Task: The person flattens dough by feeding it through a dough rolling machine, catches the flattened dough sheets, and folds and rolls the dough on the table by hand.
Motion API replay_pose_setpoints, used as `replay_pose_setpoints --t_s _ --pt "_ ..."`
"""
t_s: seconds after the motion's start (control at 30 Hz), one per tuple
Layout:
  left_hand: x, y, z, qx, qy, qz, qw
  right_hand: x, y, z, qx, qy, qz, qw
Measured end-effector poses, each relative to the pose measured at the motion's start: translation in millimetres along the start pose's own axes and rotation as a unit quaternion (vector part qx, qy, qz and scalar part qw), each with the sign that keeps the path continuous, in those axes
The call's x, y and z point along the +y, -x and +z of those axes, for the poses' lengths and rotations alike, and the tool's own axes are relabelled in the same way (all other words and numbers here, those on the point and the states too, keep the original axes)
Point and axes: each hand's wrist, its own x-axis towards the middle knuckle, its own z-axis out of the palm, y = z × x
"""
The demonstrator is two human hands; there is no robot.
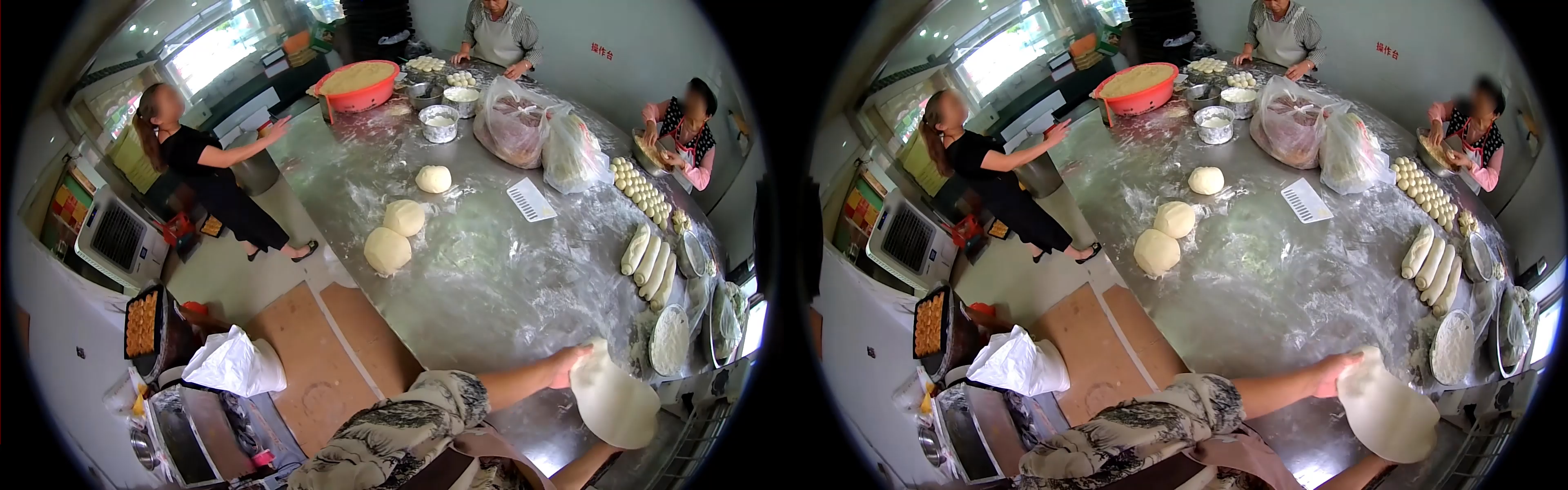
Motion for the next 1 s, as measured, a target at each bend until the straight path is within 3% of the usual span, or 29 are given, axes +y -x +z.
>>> replay_pose_setpoints --t_s 0.2,0.23,0.3,0.37,0.47,0.53,0.57,0.63,0.67,0.7,0.77,0.8,0.83,0.93,1.0 --pt "81.3 94.9 -34.4 0.003 -0.020 0.097 0.995 32.9 25.0 43.9 -0.217 0.137 -0.079 0.963" --pt "94.8 112.2 -42.0 0.013 -0.035 0.109 0.993 46.2 32.9 52.0 -0.262 0.086 -0.069 0.959" --pt "115.4 139.5 -65.7 0.053 -0.037 0.126 0.990 94.1 50.5 56.4 -0.325 -0.208 0.068 0.920" --pt "129.3 152.5 -111.4 0.106 -0.047 0.126 0.985 146.4 68.0 58.1 -0.350 -0.479 0.201 0.780" --pt "132.1 163.6 -161.1 0.327 -0.226 0.171 0.902 143.5 95.4 68.9 -0.356 -0.465 0.247 0.772" --pt "136.7 178.5 -155.2 0.394 -0.352 0.159 0.834 126.8 93.6 69.0 -0.397 -0.444 0.235 0.768" --pt "136.0 180.5 -152.9 0.418 -0.412 0.146 0.796 117.1 92.0 67.8 -0.414 -0.431 0.226 0.769" --pt "127.9 157.1 -211.5 0.422 -0.551 0.267 0.669 106.8 94.8 67.2 -0.347 -0.401 0.226 0.817" --pt "128.6 151.8 -216.6 0.470 -0.570 0.227 0.635 99.8 97.4 70.9 -0.281 -0.392 0.266 0.834" --pt "127.9 166.5 -181.5 0.461 -0.634 0.253 0.567 97.7 99.8 75.7 -0.185 -0.336 0.319 0.867" --pt "127.4 166.4 -180.5 0.448 -0.684 0.299 0.492 121.6 88.4 76.5 -0.141 -0.242 0.375 0.884" --pt "128.1 167.1 -173.1 0.434 -0.685 0.311 0.495 132.5 85.4 77.4 -0.178 -0.190 0.316 0.912" --pt "129.9 167.5 -165.9 0.439 -0.689 0.300 0.492 129.8 84.8 79.5 -0.136 -0.170 0.304 0.928" --pt "129.8 163.8 -167.0 0.442 -0.676 0.296 0.510 47.0 115.0 135.4 -0.101 -0.115 0.212 0.965" --pt "127.6 159.6 -158.2 0.435 -0.594 0.334 0.589 35.7 130.0 158.8 -0.137 -0.013 0.120 0.983"
